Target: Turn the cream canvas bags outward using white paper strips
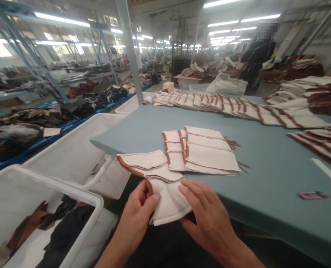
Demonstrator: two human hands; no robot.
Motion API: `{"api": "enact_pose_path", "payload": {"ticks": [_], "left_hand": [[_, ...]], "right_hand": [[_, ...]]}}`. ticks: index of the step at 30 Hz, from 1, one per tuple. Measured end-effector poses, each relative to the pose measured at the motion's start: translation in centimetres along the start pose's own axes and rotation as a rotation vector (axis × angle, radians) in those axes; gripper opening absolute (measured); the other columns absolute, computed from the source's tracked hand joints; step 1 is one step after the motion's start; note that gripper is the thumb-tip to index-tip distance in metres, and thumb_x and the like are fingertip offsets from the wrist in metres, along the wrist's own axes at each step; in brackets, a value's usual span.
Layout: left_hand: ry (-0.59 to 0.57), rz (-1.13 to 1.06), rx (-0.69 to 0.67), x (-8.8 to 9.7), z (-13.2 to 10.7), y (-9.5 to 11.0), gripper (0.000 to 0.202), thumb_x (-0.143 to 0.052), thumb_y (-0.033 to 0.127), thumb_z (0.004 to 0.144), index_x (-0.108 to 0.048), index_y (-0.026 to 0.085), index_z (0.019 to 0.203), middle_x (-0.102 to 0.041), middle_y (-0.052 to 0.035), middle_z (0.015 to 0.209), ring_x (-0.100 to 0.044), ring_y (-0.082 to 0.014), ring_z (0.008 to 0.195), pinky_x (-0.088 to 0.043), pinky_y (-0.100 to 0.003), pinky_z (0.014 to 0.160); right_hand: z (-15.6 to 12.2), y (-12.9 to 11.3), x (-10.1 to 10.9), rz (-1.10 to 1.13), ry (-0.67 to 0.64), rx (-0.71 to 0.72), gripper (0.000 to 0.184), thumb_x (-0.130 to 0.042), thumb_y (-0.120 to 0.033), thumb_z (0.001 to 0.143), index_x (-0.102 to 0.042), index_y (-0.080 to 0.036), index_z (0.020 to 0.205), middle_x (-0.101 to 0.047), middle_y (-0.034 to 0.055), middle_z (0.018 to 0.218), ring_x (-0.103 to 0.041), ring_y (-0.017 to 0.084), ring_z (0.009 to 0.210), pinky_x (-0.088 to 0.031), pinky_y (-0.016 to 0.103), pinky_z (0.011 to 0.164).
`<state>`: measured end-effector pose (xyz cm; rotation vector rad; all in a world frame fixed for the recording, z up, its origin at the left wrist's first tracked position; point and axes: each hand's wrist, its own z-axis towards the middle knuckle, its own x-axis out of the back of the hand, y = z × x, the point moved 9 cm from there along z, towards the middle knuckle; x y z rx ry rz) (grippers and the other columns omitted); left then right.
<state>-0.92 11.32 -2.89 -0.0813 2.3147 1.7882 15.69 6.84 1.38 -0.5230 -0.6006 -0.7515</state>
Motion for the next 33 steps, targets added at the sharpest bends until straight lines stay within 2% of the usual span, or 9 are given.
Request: {"api": "enact_pose_path", "payload": {"ticks": [3, 5, 7, 8, 10, 13, 19, 26, 33], "left_hand": [[0.043, 0.124, -0.118, -0.6, -2.1, 0.9, 0.033, -0.072, 0.048, 0.087, -0.070, 0.018, 0.100, -0.075, -0.0035, 0.086, -0.069, -0.0196, 0.075, -0.057, -0.027, 0.070], [0.276, 0.303, -0.350, 1.2, -3.6, 2.9, 0.026, -0.069, 0.045, 0.091, -0.069, 0.019, 0.095, -0.071, -0.0024, 0.082, -0.066, -0.0176, 0.073, -0.055, -0.026, 0.067], [0.504, 0.508, -0.610, 2.4, -5.6, 4.9, 0.018, -0.068, 0.035, 0.093, -0.068, 0.020, 0.103, -0.072, -0.0040, 0.096, -0.068, -0.0184, 0.085, -0.055, -0.027, 0.078], [0.536, 0.602, -0.719, 2.1, -6.2, 5.4, 0.017, -0.066, 0.029, 0.093, -0.068, 0.021, 0.108, -0.071, -0.0049, 0.104, -0.068, -0.0193, 0.094, -0.055, -0.029, 0.086], [0.399, 0.738, -0.877, 0.0, -6.6, 5.2, 0.021, -0.061, 0.018, 0.093, -0.065, 0.022, 0.113, -0.072, -0.0051, 0.111, -0.069, -0.0197, 0.103, -0.054, -0.031, 0.094], [0.155, 0.761, -0.967, -3.0, -7.0, 3.5, 0.026, -0.055, 0.008, 0.093, -0.063, 0.023, 0.113, -0.075, -0.0022, 0.098, -0.072, -0.0175, 0.092, -0.057, -0.028, 0.087], [0.141, 0.750, -0.857, -4.0, -5.3, 2.2, 0.034, -0.068, 0.010, 0.086, -0.065, 0.023, 0.117, -0.075, -0.0090, 0.114, -0.070, -0.0261, 0.108, -0.053, -0.039, 0.100], [-0.165, 0.664, -0.834, -7.0, -4.6, 2.6, 0.013, -0.061, 0.008, 0.084, -0.058, 0.020, 0.083, -0.070, -0.0031, 0.079, -0.063, -0.0191, 0.076, -0.048, -0.032, 0.077], [-0.403, 0.578, -0.162, -6.7, -2.9, -2.7, 0.017, -0.049, 0.021, 0.096, -0.060, 0.018, 0.083, -0.059, 0.0008, 0.078, -0.051, -0.0152, 0.073, -0.040, -0.028, 0.069]], "right_hand": [[0.1, -1.7, 0.3, 0.155, 0.054, 0.099, 0.024, -0.047, -0.011, 0.100, -0.062, -0.014, 0.118, -0.078, 0.0125, 0.094, -0.073, 0.023, 0.084, -0.059, 0.037, 0.078], [0.0, -1.7, 1.3, 0.279, 0.045, 0.106, 0.018, -0.046, -0.019, 0.105, -0.062, -0.016, 0.113, -0.074, 0.0061, 0.076, -0.068, 0.018, 0.062, -0.053, 0.030, 0.058], [-0.2, -1.4, 2.5, 0.322, 0.022, 0.066, 0.021, -0.043, -0.026, 0.109, -0.062, -0.017, 0.111, -0.072, 0.0036, 0.070, -0.067, 0.017, 0.055, -0.049, 0.028, 0.052], [-0.4, -1.3, 3.0, 0.319, 0.002, 0.047, 0.023, -0.042, -0.028, 0.110, -0.063, -0.018, 0.110, -0.073, 0.0033, 0.070, -0.068, 0.017, 0.055, -0.050, 0.028, 0.053], [-0.9, -1.1, 3.8, 0.292, -0.049, 0.000, 0.026, -0.040, -0.027, 0.111, -0.064, -0.019, 0.107, -0.077, 0.0040, 0.075, -0.073, 0.016, 0.060, -0.053, 0.026, 0.057], [-2.4, -0.1, 4.2, 0.250, -0.125, -0.132, 0.025, -0.040, -0.021, 0.109, -0.066, -0.021, 0.107, -0.080, 0.0051, 0.082, -0.076, 0.018, 0.065, -0.056, 0.024, 0.060], [-5.7, 1.1, 4.3, 0.273, -0.250, -0.218, 0.027, -0.043, -0.018, 0.105, -0.066, -0.024, 0.116, -0.082, 0.0084, 0.093, -0.078, 0.022, 0.076, -0.057, 0.029, 0.067], [-5.4, 1.5, 4.4, 0.173, -0.321, -0.187, 0.025, -0.045, -0.024, 0.108, -0.069, -0.021, 0.107, -0.080, 0.0060, 0.085, -0.074, 0.019, 0.066, -0.051, 0.028, 0.063], [-7.0, 1.7, 1.2, 0.283, -0.570, -0.425, 0.025, -0.047, -0.026, 0.104, -0.071, -0.020, 0.105, -0.078, 0.0078, 0.087, -0.072, 0.020, 0.075, -0.052, 0.028, 0.067]]}}
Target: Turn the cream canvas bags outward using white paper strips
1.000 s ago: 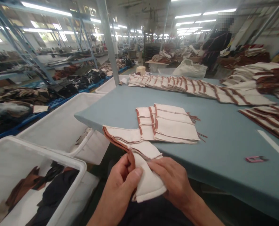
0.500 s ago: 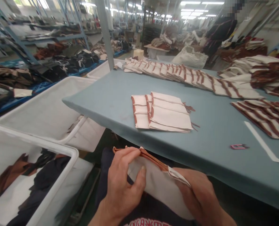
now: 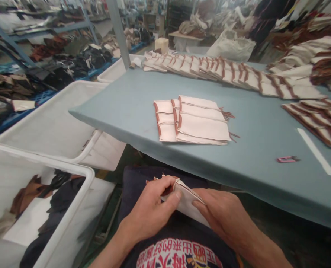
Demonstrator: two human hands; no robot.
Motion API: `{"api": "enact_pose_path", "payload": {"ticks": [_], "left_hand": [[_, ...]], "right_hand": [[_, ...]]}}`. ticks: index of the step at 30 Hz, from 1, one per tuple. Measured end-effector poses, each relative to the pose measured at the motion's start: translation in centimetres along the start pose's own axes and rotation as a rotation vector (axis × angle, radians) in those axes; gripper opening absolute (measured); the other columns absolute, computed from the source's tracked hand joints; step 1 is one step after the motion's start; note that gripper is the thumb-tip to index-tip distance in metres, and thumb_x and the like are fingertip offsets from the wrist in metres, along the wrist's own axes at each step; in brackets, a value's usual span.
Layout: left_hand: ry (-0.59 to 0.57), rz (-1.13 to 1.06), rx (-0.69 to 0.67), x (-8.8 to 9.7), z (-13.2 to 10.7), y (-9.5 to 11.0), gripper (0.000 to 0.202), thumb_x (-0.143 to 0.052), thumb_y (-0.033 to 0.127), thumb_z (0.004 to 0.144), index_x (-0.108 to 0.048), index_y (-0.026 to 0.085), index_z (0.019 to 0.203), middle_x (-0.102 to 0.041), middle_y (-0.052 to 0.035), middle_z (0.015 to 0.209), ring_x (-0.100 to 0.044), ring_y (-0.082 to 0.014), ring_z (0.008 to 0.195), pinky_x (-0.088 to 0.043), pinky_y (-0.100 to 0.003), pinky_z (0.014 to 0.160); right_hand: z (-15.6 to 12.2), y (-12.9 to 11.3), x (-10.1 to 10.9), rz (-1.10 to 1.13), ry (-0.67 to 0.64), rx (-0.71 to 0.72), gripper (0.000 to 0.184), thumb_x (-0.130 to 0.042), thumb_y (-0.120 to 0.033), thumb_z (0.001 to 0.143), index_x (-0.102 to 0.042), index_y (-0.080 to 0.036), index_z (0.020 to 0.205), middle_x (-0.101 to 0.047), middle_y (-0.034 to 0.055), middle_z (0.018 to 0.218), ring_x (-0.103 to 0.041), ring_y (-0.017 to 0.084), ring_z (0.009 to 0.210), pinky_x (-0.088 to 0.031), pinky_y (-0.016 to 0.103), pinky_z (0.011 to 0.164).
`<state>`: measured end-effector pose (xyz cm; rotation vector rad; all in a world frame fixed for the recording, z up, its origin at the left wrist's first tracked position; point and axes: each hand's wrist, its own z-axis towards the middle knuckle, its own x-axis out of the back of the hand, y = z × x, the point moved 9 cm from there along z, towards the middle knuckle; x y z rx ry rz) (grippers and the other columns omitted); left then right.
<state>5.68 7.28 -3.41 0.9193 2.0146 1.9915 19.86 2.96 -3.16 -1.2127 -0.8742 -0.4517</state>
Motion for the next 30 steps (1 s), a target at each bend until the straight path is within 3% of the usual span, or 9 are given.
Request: {"api": "enact_pose_path", "payload": {"ticks": [3, 7, 12, 15, 18, 23, 30], "left_hand": [[-0.060, -0.084, 0.091, -0.3, -0.3, -0.9, 0.020, -0.048, 0.027, 0.098, -0.060, 0.018, 0.084, -0.058, 0.0005, 0.079, -0.051, -0.0157, 0.074, -0.040, -0.028, 0.070], [-0.093, -0.073, 0.028, -0.5, -0.7, 0.8, 0.018, -0.050, 0.023, 0.097, -0.062, 0.018, 0.085, -0.064, -0.0009, 0.083, -0.055, -0.0163, 0.079, -0.042, -0.028, 0.075], [-0.063, -0.057, -0.033, 0.1, -0.6, 3.2, 0.015, -0.055, 0.016, 0.089, -0.066, 0.017, 0.080, -0.067, -0.0011, 0.078, -0.058, -0.0158, 0.074, -0.043, -0.026, 0.070], [-0.057, -0.068, -0.021, 0.2, -0.4, 3.6, 0.017, -0.054, 0.018, 0.089, -0.069, 0.017, 0.080, -0.070, -0.0024, 0.079, -0.061, -0.0175, 0.076, -0.045, -0.028, 0.071], [-0.053, -0.082, 0.002, 0.2, -0.2, 3.3, 0.021, -0.054, 0.023, 0.090, -0.070, 0.016, 0.079, -0.070, -0.0035, 0.078, -0.060, -0.0174, 0.074, -0.045, -0.028, 0.070], [-0.059, -0.112, 0.012, -0.2, -0.1, 2.6, 0.023, -0.054, 0.027, 0.091, -0.069, 0.016, 0.076, -0.070, -0.0047, 0.077, -0.060, -0.0183, 0.075, -0.046, -0.030, 0.073], [0.013, -0.174, 0.070, -0.6, -0.1, 1.5, 0.025, -0.064, 0.034, 0.089, -0.062, 0.017, 0.071, -0.060, -0.0006, 0.072, -0.050, -0.0134, 0.066, -0.038, -0.024, 0.060]], "right_hand": [[0.2, 0.1, -0.8, 0.220, -0.004, -0.156, 0.015, -0.055, -0.028, 0.097, -0.068, -0.021, 0.101, -0.071, 0.0034, 0.083, -0.065, 0.017, 0.069, -0.050, 0.026, 0.063], [1.5, -0.4, -0.3, 0.533, 0.010, -0.305, 0.015, -0.063, -0.035, 0.090, -0.057, -0.022, 0.085, -0.056, -0.0030, 0.070, -0.050, 0.013, 0.060, -0.044, 0.024, 0.056], [3.0, -0.9, -0.6, 0.758, -0.168, -0.351, 0.029, -0.064, -0.045, 0.090, -0.050, -0.022, 0.081, -0.048, -0.0050, 0.069, -0.041, 0.012, 0.062, -0.036, 0.022, 0.055], [3.0, -0.5, -1.1, 0.863, -0.225, -0.355, 0.043, -0.065, -0.060, 0.088, -0.049, -0.021, 0.081, -0.045, -0.0051, 0.071, -0.038, 0.011, 0.063, -0.032, 0.022, 0.054], [2.9, -0.4, -1.6, 0.925, -0.256, -0.334, 0.048, -0.065, -0.066, 0.087, -0.050, -0.020, 0.082, -0.045, -0.0050, 0.072, -0.037, 0.011, 0.064, -0.031, 0.022, 0.056], [2.7, -0.3, -1.4, 0.891, -0.213, -0.337, 0.041, -0.066, -0.057, 0.090, -0.050, -0.020, 0.080, -0.044, -0.0060, 0.070, -0.037, 0.010, 0.062, -0.033, 0.022, 0.055], [2.1, -0.4, -0.5, 0.757, -0.022, -0.326, 0.018, -0.060, -0.036, 0.095, -0.053, -0.021, 0.087, -0.056, -0.0039, 0.074, -0.048, 0.011, 0.063, -0.041, 0.021, 0.055]]}}
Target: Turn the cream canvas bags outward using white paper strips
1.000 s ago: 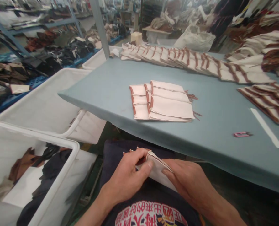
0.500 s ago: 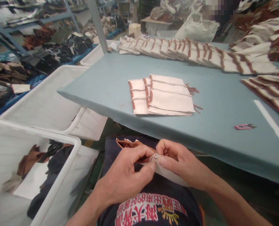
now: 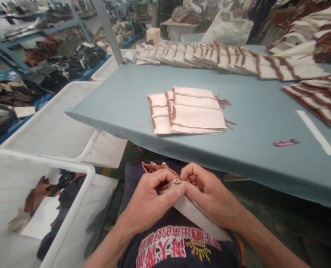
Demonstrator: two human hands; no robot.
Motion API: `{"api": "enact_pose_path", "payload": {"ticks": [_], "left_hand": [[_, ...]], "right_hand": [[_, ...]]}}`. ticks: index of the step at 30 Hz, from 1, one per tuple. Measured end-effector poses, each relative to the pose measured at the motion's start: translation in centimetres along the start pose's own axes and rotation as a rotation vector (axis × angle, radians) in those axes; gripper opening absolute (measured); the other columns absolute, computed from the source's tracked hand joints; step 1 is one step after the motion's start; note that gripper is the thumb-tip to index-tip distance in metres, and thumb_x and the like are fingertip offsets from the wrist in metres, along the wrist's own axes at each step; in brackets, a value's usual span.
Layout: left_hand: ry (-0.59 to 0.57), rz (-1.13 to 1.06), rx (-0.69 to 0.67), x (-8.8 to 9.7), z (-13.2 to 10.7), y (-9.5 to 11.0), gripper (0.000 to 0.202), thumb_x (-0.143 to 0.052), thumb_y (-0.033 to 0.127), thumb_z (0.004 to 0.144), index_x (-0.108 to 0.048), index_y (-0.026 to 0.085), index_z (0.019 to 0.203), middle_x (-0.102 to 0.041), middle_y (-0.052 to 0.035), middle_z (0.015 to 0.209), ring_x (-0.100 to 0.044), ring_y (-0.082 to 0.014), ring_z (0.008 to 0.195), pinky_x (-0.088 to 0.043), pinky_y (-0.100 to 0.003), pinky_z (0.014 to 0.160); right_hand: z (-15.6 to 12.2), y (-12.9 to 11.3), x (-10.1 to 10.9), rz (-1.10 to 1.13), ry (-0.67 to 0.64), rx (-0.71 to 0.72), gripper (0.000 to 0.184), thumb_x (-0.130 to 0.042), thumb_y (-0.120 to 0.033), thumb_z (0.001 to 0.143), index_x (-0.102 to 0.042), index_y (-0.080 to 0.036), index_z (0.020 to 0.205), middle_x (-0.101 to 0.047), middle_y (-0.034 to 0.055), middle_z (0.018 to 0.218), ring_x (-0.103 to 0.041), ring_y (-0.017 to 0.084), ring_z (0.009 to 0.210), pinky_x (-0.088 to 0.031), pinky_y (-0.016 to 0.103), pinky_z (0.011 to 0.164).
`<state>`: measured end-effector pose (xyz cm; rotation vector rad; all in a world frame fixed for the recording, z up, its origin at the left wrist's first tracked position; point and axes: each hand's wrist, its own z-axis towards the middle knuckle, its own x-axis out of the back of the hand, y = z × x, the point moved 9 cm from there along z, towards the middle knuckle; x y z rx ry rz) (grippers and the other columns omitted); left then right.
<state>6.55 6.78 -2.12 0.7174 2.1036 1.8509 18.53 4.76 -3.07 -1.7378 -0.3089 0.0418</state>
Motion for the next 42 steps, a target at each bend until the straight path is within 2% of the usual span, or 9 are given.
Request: {"api": "enact_pose_path", "payload": {"ticks": [5, 11, 16, 21, 23, 27, 32, 37, 42], "left_hand": [[0.011, 0.070, -0.040, 0.0, -0.2, 0.2, 0.029, -0.059, 0.035, 0.096, -0.060, 0.017, 0.073, -0.056, 0.0005, 0.072, -0.047, -0.0132, 0.068, -0.038, -0.025, 0.063], [0.078, 0.057, -0.011, 0.1, -0.5, -0.7, 0.023, -0.056, 0.031, 0.093, -0.064, 0.016, 0.077, -0.063, -0.0027, 0.079, -0.052, -0.0164, 0.074, -0.041, -0.028, 0.070], [0.149, -0.080, 0.007, 0.1, -0.8, -1.4, 0.019, -0.055, 0.027, 0.087, -0.063, 0.017, 0.072, -0.062, -0.0021, 0.075, -0.053, -0.0173, 0.075, -0.042, -0.028, 0.070], [0.188, -0.088, 0.027, 0.3, -0.8, -1.6, 0.021, -0.055, 0.028, 0.085, -0.063, 0.016, 0.068, -0.063, -0.0025, 0.074, -0.054, -0.0166, 0.073, -0.042, -0.027, 0.068], [0.203, -0.098, 0.034, 0.5, -0.8, -1.7, 0.022, -0.055, 0.027, 0.084, -0.062, 0.016, 0.066, -0.063, -0.0021, 0.073, -0.053, -0.0159, 0.071, -0.042, -0.027, 0.067], [0.173, -0.177, 0.062, 0.6, -0.5, -1.9, 0.025, -0.054, 0.028, 0.081, -0.060, 0.016, 0.059, -0.061, -0.0006, 0.065, -0.051, -0.0139, 0.066, -0.040, -0.026, 0.064], [0.094, -0.286, 0.173, 0.3, 0.0, -2.9, 0.024, -0.056, 0.030, 0.077, -0.063, 0.015, 0.060, -0.055, 0.0023, 0.058, -0.043, -0.0105, 0.056, -0.036, -0.024, 0.056], [0.071, -0.158, 0.141, 1.2, -0.1, -2.7, 0.023, -0.060, 0.029, 0.082, -0.066, 0.014, 0.068, -0.068, -0.0028, 0.072, -0.058, -0.0161, 0.071, -0.045, -0.027, 0.070], [-0.136, -0.136, 0.033, 1.4, -0.6, -1.6, 0.014, -0.061, 0.024, 0.087, -0.071, 0.015, 0.083, -0.072, -0.0035, 0.087, -0.063, -0.0182, 0.086, -0.048, -0.028, 0.081]], "right_hand": [[-0.4, -0.1, 0.6, -0.144, 0.104, 0.056, 0.013, -0.057, -0.033, 0.096, -0.058, -0.021, 0.090, -0.060, -0.0033, 0.071, -0.053, 0.012, 0.061, -0.042, 0.022, 0.055], [-0.6, 0.0, 0.5, -0.241, 0.148, 0.093, 0.018, -0.057, -0.036, 0.099, -0.061, -0.021, 0.089, -0.063, -0.0024, 0.072, -0.057, 0.013, 0.060, -0.043, 0.023, 0.055], [-1.5, -1.0, 0.1, -0.418, 0.260, 0.249, 0.011, -0.056, -0.028, 0.098, -0.061, -0.022, 0.090, -0.067, -0.0010, 0.069, -0.061, 0.013, 0.057, -0.044, 0.023, 0.055], [-2.2, -2.1, -0.3, -0.553, 0.341, 0.365, 0.007, -0.057, -0.022, 0.095, -0.062, -0.021, 0.090, -0.069, 0.0004, 0.071, -0.063, 0.013, 0.059, -0.045, 0.023, 0.057], [-2.0, -2.1, -0.3, -0.511, 0.340, 0.333, 0.008, -0.057, -0.022, 0.093, -0.062, -0.021, 0.087, -0.067, -0.0007, 0.068, -0.062, 0.012, 0.057, -0.045, 0.023, 0.056], [-1.3, -0.8, -0.8, -0.322, 0.271, 0.138, 0.006, -0.058, -0.025, 0.087, -0.056, -0.022, 0.082, -0.058, -0.0046, 0.061, -0.056, 0.011, 0.050, -0.043, 0.022, 0.051], [-0.7, 0.0, -1.3, -0.302, 0.258, 0.014, 0.008, -0.056, -0.030, 0.083, -0.051, -0.024, 0.079, -0.051, -0.0063, 0.060, -0.050, 0.012, 0.051, -0.037, 0.025, 0.052], [-0.1, 0.0, -1.3, -0.312, 0.247, -0.051, 0.009, -0.056, -0.029, 0.079, -0.049, -0.025, 0.077, -0.049, -0.0068, 0.059, -0.047, 0.012, 0.051, -0.033, 0.026, 0.053], [0.3, 0.8, -2.3, -0.160, 0.115, -0.126, 0.013, -0.058, -0.033, 0.082, -0.049, -0.024, 0.078, -0.049, -0.0066, 0.064, -0.047, 0.012, 0.056, -0.036, 0.025, 0.054]]}}
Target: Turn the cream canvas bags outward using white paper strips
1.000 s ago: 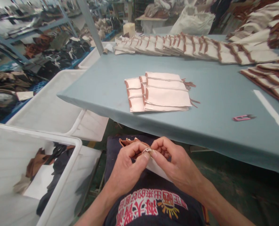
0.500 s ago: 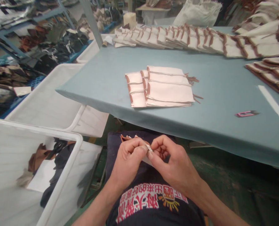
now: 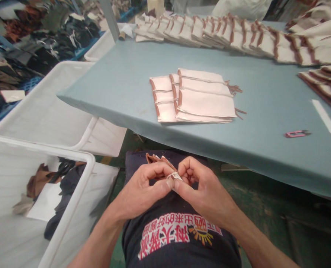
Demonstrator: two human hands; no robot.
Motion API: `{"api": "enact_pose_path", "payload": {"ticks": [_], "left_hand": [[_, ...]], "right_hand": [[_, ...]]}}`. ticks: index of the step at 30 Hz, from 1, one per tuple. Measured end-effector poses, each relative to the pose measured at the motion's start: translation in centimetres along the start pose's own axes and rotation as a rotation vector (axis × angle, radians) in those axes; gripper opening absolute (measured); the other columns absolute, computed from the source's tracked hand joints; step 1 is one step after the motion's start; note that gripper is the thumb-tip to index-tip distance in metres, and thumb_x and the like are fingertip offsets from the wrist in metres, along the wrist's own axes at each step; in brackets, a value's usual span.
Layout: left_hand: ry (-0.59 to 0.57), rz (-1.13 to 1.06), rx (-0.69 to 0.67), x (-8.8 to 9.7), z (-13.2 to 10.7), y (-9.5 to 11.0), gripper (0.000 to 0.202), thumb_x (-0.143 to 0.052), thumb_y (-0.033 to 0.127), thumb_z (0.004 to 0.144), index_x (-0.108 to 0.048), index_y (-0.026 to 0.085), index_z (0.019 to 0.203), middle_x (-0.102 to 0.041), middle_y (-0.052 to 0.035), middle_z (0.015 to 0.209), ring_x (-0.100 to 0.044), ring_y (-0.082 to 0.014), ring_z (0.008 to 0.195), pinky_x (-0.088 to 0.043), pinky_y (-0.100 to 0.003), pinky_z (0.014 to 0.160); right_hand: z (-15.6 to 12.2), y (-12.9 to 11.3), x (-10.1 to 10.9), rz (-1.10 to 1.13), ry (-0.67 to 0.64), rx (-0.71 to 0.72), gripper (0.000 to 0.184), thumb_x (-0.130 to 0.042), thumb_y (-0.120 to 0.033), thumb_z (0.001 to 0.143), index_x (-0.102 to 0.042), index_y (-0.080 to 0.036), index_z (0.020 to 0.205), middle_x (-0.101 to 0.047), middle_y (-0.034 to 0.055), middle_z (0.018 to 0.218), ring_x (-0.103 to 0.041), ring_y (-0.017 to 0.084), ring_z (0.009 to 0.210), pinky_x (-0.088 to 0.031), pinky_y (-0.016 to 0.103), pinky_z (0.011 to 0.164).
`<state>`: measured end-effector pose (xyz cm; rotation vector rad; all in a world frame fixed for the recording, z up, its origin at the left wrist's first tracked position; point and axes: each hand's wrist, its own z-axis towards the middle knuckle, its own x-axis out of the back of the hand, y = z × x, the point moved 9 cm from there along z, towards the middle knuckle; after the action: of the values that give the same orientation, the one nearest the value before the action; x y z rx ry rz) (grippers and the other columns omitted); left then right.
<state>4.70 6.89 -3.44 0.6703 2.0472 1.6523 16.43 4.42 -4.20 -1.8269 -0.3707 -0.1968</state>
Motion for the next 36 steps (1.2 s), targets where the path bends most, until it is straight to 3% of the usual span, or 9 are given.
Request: {"api": "enact_pose_path", "payload": {"ticks": [4, 8, 13, 18, 24, 27, 31, 33, 36], "left_hand": [[-0.075, 0.114, -0.069, 0.8, -0.1, 0.9, 0.014, -0.060, 0.013, 0.083, -0.072, 0.017, 0.088, -0.072, -0.0031, 0.095, -0.064, -0.0185, 0.095, -0.048, -0.028, 0.089], [-0.111, 0.214, -0.110, 1.1, 0.3, 1.5, 0.013, -0.062, 0.019, 0.089, -0.073, 0.016, 0.084, -0.075, -0.0046, 0.095, -0.065, -0.0196, 0.097, -0.046, -0.030, 0.094], [-0.116, 0.155, 0.051, 1.2, 0.7, -0.5, 0.018, -0.061, 0.025, 0.089, -0.072, 0.015, 0.080, -0.073, -0.0038, 0.085, -0.063, -0.0187, 0.085, -0.047, -0.030, 0.082], [0.033, 0.099, 0.112, 1.4, 0.9, -2.1, 0.023, -0.057, 0.029, 0.086, -0.063, 0.015, 0.069, -0.065, -0.0023, 0.074, -0.056, -0.0172, 0.075, -0.045, -0.030, 0.074], [0.306, 0.175, 0.037, 1.4, 0.5, -2.5, 0.028, -0.052, 0.028, 0.091, -0.055, 0.018, 0.066, -0.058, 0.0000, 0.068, -0.051, -0.0147, 0.068, -0.042, -0.027, 0.066], [0.415, 0.137, -0.041, 1.6, 0.0, -2.9, 0.031, -0.052, 0.030, 0.094, -0.050, 0.019, 0.065, -0.053, 0.0017, 0.064, -0.047, -0.0134, 0.062, -0.039, -0.025, 0.060], [0.427, 0.042, -0.129, 2.5, -0.3, -3.1, 0.039, -0.053, 0.041, 0.096, -0.047, 0.020, 0.065, -0.052, 0.0014, 0.063, -0.044, -0.0132, 0.059, -0.039, -0.025, 0.057], [0.402, 0.053, -0.130, 3.4, -0.5, -2.8, 0.043, -0.055, 0.048, 0.096, -0.048, 0.020, 0.065, -0.051, 0.0014, 0.062, -0.043, -0.0130, 0.058, -0.039, -0.025, 0.057], [0.363, 0.148, -0.139, 4.4, -1.1, -1.3, 0.047, -0.055, 0.054, 0.098, -0.052, 0.019, 0.067, -0.053, 0.0009, 0.061, -0.046, -0.0132, 0.056, -0.040, -0.025, 0.056]], "right_hand": [[0.1, 0.8, -1.0, 0.085, -0.093, -0.072, 0.017, -0.061, -0.035, 0.086, -0.050, -0.023, 0.080, -0.049, -0.0068, 0.066, -0.045, 0.011, 0.058, -0.036, 0.023, 0.052], [0.2, 1.1, -1.6, 0.100, -0.121, -0.083, 0.017, -0.063, -0.033, 0.086, -0.051, -0.022, 0.080, -0.048, -0.0073, 0.066, -0.044, 0.010, 0.058, -0.035, 0.022, 0.052], [0.4, 1.4, -1.9, 0.108, -0.120, -0.088, 0.018, -0.063, -0.036, 0.086, -0.052, -0.023, 0.081, -0.049, -0.0073, 0.065, -0.044, 0.010, 0.057, -0.034, 0.022, 0.051], [0.6, 1.5, -1.4, -0.015, 0.008, -0.068, 0.016, -0.062, -0.034, 0.086, -0.052, -0.023, 0.080, -0.052, -0.0071, 0.063, -0.048, 0.011, 0.054, -0.037, 0.023, 0.053], [0.3, 1.5, -1.0, -0.155, 0.234, 0.001, 0.007, -0.059, -0.030, 0.086, -0.057, -0.023, 0.086, -0.058, -0.0061, 0.064, -0.056, 0.012, 0.054, -0.040, 0.024, 0.055], [-0.3, 1.4, -1.5, -0.116, 0.269, 0.020, 0.009, -0.060, -0.032, 0.088, -0.058, -0.023, 0.089, -0.059, -0.0054, 0.065, -0.058, 0.013, 0.054, -0.043, 0.025, 0.055], [-1.2, 0.7, -2.5, -0.011, 0.162, 0.093, 0.007, -0.061, -0.031, 0.090, -0.060, -0.023, 0.089, -0.063, -0.0026, 0.072, -0.060, 0.014, 0.060, -0.049, 0.025, 0.059], [-1.6, -0.1, -1.9, -0.037, 0.151, 0.181, 0.002, -0.062, -0.023, 0.087, -0.060, -0.024, 0.087, -0.062, -0.0026, 0.072, -0.061, 0.015, 0.062, -0.050, 0.026, 0.060], [-1.5, -2.1, 0.0, -0.035, 0.177, 0.406, 0.017, -0.064, -0.016, 0.082, -0.060, -0.025, 0.096, -0.069, -0.0003, 0.087, -0.068, 0.017, 0.079, -0.054, 0.027, 0.072]]}}
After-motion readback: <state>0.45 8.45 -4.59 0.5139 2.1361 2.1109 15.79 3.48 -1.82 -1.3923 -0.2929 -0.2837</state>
